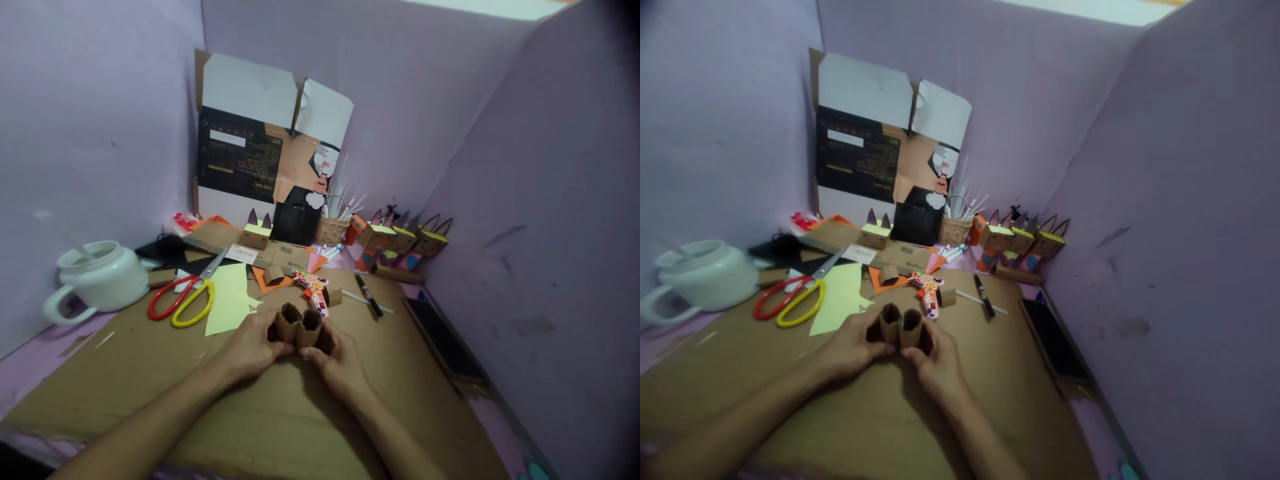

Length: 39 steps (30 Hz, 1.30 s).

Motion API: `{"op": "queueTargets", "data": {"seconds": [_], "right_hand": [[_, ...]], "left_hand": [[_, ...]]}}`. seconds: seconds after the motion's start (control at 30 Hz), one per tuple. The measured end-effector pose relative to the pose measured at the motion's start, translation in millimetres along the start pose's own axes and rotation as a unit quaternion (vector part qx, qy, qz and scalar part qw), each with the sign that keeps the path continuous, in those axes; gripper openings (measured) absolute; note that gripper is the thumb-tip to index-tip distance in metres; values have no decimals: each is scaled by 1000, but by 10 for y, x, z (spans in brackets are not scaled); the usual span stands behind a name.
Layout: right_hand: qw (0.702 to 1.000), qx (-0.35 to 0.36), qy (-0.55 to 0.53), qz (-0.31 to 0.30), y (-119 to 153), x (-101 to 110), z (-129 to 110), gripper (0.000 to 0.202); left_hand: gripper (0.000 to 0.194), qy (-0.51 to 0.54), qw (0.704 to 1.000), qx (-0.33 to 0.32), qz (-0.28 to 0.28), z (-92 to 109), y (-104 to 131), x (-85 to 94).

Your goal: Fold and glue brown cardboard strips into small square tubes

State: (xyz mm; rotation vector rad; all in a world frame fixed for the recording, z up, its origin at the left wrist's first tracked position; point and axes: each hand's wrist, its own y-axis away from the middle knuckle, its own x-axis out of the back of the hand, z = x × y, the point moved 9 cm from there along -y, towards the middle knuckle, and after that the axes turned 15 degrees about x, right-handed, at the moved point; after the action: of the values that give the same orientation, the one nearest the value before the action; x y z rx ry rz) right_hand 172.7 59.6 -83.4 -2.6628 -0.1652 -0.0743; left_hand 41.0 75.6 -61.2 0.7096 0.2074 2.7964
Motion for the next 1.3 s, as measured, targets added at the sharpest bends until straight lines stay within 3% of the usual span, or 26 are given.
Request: {"op": "queueTargets", "data": {"seconds": [0.3,0.53,0.7,0.83,0.93,1.03,1.17,1.3], "right_hand": [[1000,5,11,4,-33,11,-72,24],[1000,17,25,-9,-21,-12,-87,29],[997,-13,-80,17,-38,-31,-114,43],[951,-133,-269,76,-8,-38,-46,66],[913,-208,-342,81,41,-84,-29,73],[890,-234,-384,76,62,-109,-26,60],[881,-237,-399,98,54,-42,27,32],[867,-245,-416,121,50,-22,54,30]], "left_hand": [[16,-2,1000,-10,6,-3,-17,-11],[18,-16,999,-19,23,17,15,5],[26,14,1000,6,18,-25,-28,32],[53,201,975,50,-76,-74,-98,-37],[57,267,951,103,-117,-134,-119,-92],[53,303,934,128,-136,-145,-106,-114],[46,330,919,152,-151,-128,-71,-123],[51,321,923,154,-144,-98,-60,-106]]}}
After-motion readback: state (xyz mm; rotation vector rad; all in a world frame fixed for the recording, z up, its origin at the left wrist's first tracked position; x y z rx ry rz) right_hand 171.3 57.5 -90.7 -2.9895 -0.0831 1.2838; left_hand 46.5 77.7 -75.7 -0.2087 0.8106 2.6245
